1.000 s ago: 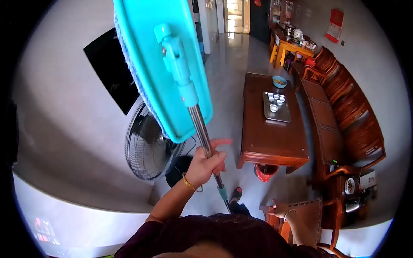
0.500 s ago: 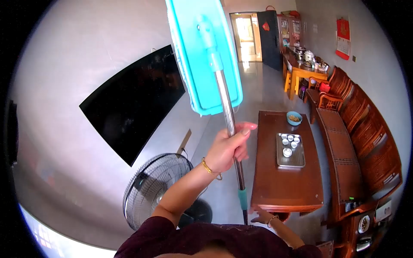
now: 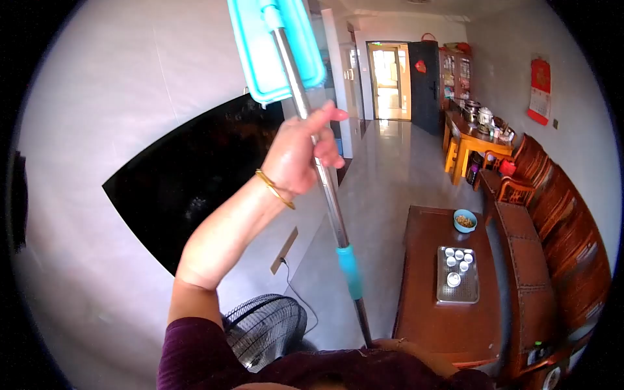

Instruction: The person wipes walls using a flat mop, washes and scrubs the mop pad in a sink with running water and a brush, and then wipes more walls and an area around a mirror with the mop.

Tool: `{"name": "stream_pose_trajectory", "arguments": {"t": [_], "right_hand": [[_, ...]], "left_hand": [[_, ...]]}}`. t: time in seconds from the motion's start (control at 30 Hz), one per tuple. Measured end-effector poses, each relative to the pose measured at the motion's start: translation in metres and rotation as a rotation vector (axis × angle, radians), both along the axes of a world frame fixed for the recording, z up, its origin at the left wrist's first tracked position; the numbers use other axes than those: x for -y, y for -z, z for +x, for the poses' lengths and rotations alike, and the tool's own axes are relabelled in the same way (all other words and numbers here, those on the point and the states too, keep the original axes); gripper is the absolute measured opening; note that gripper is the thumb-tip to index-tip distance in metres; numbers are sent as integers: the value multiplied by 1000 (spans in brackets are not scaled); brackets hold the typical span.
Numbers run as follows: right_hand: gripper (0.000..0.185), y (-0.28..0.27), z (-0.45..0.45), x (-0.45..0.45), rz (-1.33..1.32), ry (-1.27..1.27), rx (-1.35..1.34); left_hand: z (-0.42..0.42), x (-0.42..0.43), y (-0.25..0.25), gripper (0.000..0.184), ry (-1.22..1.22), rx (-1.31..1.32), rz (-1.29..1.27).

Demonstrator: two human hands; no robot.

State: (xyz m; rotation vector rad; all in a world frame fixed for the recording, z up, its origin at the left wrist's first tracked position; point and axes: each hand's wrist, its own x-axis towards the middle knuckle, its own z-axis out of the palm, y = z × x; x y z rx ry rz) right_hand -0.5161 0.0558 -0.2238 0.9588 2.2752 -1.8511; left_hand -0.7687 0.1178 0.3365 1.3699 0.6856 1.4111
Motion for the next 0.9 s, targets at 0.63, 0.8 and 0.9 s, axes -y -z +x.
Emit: {"name": "stream_pose_trajectory", "arguments": {"t": [0.63, 0.8, 0.9], "right_hand": [[30, -113, -154, -261, 18, -470, 52], [30, -138, -189, -284, -66, -422, -159], [28, -145, -191, -272, -160, -409, -152]], "left_hand": [[-178, -143, -41, 26, -953, -72, 135], [-221, -160, -19, 32, -1362, -233, 114], [-241, -163, 13, 39, -1491, -307, 78]]}}
